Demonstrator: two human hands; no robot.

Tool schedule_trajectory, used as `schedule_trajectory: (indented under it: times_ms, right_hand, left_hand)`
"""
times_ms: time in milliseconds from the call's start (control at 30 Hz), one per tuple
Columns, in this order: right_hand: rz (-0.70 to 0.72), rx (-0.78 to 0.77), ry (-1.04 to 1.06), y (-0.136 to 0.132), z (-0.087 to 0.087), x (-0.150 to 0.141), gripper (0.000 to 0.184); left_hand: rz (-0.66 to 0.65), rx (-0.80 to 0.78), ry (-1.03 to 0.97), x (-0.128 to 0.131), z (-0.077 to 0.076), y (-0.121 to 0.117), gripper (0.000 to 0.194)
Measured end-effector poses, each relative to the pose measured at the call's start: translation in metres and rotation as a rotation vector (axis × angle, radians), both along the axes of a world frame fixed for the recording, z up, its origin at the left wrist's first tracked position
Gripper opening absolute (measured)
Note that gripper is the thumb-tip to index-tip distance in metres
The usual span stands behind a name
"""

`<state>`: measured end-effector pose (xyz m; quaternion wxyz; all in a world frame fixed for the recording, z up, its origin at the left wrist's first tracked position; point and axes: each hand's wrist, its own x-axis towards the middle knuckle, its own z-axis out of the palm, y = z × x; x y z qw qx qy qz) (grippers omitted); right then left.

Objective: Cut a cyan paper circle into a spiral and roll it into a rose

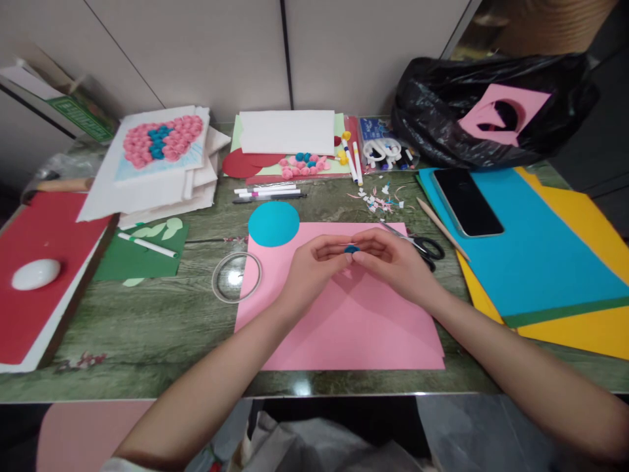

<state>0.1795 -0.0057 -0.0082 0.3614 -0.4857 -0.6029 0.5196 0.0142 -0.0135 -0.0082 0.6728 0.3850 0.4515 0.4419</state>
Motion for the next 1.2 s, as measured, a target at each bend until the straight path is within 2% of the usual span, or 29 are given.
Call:
schedule_trajectory:
  times_ms: [200,433,800,1000,1200]
  right_hand:
    - [0.063,0.031,-0.092,-0.001,0.001,0.000,0.022]
    - [0.046,0.100,-0.188,-0.003,0.001,-0.001,0.021]
    - [0.024,0.142,-0.182,-0.008,0.004,-0.004,0.019]
    - [0.021,0.036,-0.063,0.000,-0.002,-0.001,0.021]
    - [0.000,-0.003,0.046,0.005,0.000,0.003,0.020]
  left_hand:
    - [-0.002,0.008,0.062,0.000,-0.001,0.000,0.026]
    - [0.017,0.025,0.070,0.001,-0.001,-0.003,0.024]
    - [0.046,0.069,0.130,0.005,0.004,-0.006,0.024]
    - [0.043,0.023,0.036,0.004,0.000,-0.002,0.027]
    - [0.072,-0.034,-0.127,0.002,-0.004,0.001,0.022]
